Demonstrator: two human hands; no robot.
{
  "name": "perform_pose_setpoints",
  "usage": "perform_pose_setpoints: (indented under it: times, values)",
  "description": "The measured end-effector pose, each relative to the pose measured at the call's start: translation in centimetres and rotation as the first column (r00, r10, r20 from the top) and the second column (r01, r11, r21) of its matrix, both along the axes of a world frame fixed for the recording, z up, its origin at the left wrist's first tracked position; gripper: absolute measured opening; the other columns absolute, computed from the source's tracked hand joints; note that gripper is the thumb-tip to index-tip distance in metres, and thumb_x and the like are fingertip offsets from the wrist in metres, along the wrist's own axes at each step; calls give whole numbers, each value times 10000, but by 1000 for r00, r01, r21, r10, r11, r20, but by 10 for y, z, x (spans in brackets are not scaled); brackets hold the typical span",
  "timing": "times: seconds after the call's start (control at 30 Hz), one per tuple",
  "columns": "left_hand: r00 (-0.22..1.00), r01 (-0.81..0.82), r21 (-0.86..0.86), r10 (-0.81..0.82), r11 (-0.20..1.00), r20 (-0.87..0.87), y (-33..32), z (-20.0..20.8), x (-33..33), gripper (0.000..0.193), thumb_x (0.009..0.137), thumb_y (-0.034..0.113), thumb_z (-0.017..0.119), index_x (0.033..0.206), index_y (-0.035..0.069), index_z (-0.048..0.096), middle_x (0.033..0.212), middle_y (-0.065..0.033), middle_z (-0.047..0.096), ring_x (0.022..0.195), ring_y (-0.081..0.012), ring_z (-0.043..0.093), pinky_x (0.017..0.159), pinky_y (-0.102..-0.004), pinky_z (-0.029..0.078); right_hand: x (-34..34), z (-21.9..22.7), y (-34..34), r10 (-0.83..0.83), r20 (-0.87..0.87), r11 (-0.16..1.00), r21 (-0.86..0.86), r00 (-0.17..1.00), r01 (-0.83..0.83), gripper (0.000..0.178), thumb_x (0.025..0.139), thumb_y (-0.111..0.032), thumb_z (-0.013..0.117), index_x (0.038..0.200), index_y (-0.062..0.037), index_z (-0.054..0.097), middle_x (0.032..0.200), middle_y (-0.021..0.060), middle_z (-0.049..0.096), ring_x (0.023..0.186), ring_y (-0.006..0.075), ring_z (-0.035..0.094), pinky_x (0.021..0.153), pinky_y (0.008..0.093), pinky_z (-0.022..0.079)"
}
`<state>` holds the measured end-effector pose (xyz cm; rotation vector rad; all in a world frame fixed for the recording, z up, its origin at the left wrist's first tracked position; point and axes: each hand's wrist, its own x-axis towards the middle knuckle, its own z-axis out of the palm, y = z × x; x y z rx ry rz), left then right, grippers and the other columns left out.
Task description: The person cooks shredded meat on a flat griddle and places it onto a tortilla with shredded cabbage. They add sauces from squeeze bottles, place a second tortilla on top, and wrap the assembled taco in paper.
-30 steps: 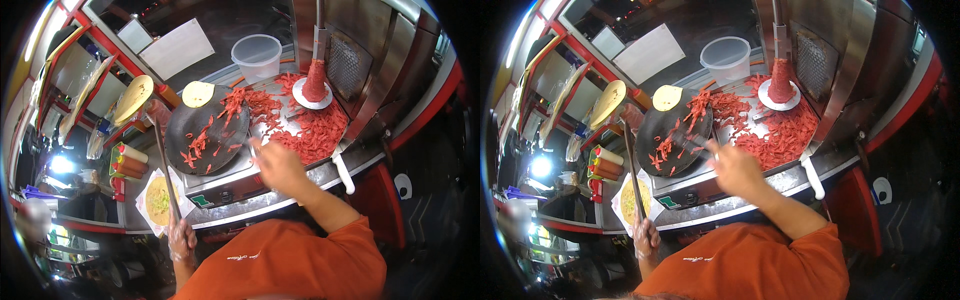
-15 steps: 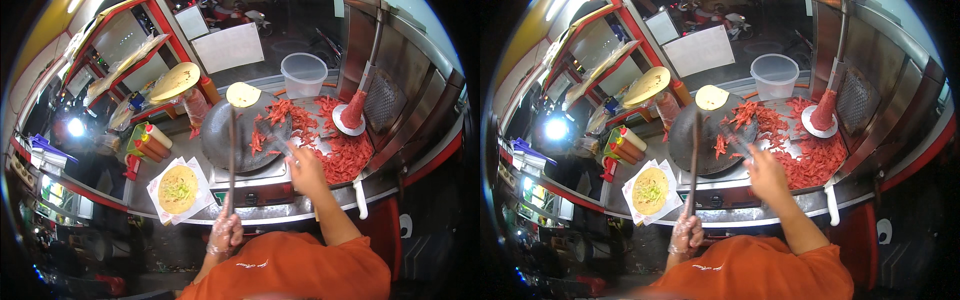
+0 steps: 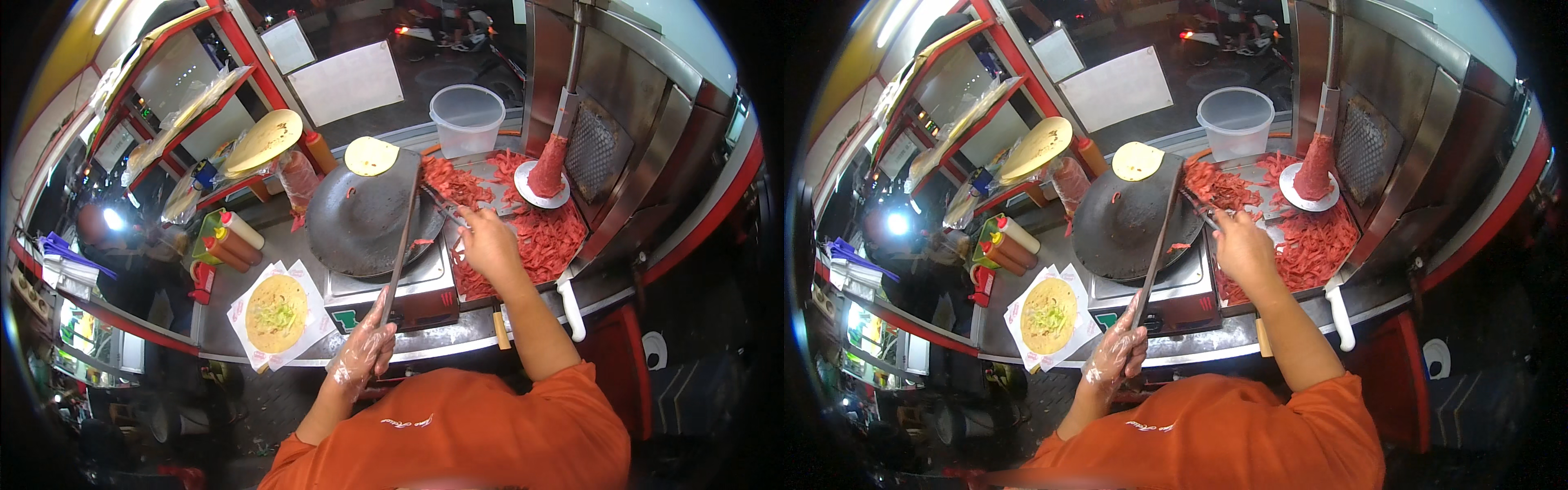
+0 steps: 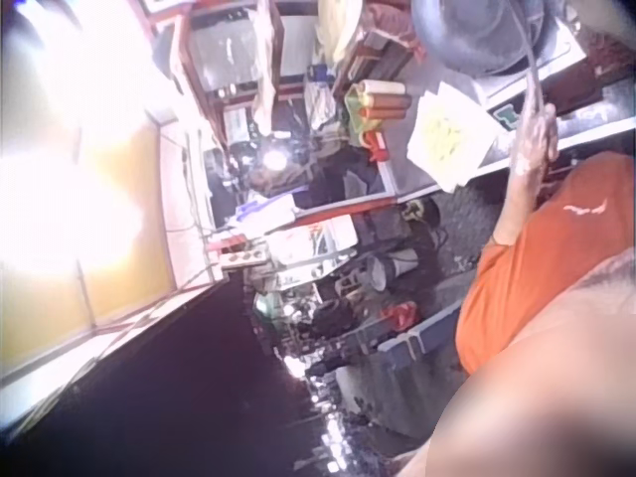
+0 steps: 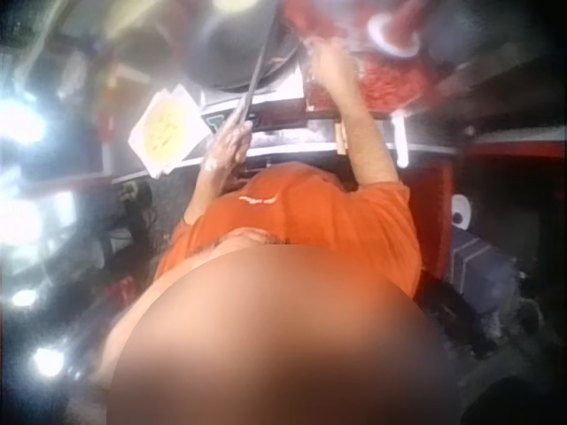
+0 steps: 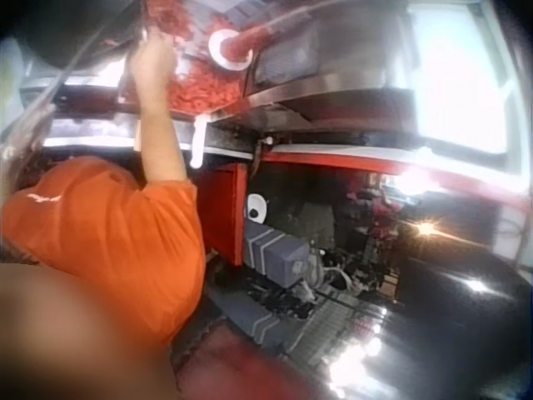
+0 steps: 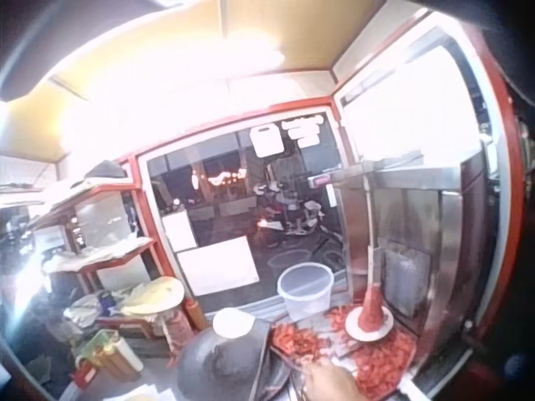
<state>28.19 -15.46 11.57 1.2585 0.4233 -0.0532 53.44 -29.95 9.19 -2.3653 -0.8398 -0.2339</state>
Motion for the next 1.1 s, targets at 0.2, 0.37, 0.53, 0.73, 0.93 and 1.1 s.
perform_pose_setpoints:
  times: [0.2,0.37,0.53,0.73,0.93,1.1]
  values:
    - [984,-161,-136,170,977,54,12,12,-27,722,1006,177,534,1615,157,148,649,68,324,454,-30,308,396,-176,273,-17,25,-32,-58,-60,987,146,997,66,404,930,-202,615,1319,-94,602,1023,225,617,903,419,642,784,512,517]
    - [877,-479,34,480,877,-36,41,9,-55,703,1007,135,494,1614,152,140,643,30,376,415,-41,316,364,-182,287,-80,27,-42,356,-157,933,6,921,-360,384,932,-227,626,1290,-90,606,960,183,606,793,394,658,680,491,531]
    - [978,-198,145,206,969,-42,25,-1,-47,702,1004,143,515,1614,171,167,641,40,382,426,-52,356,373,-204,301,-37,7,-36,101,-51,994,43,994,-99,339,910,-182,646,1240,-103,655,949,195,616,835,411,642,737,486,524]
    - [999,-34,48,34,998,2,8,3,-27,695,993,183,553,1604,161,222,611,44,364,410,-64,332,376,-221,291,49,11,-16,89,-80,950,305,993,-60,359,937,-213,628,1234,-13,656,910,222,676,882,381,679,782,454,528]
    - [990,-109,372,69,922,120,84,22,-12,668,996,252,567,1590,162,276,570,25,416,403,-75,358,384,-246,290,128,58,74,146,-615,983,181,775,-41,269,959,-232,638,944,25,717,645,44,587,435,124,474,385,326,372]
    - [989,-143,292,148,946,5,134,11,4,687,992,302,581,1589,149,278,569,37,359,449,-82,346,432,-246,284,131,44,162,148,-707,988,129,691,-80,311,931,-261,671,802,21,694,679,95,621,477,174,531,443,381,457]
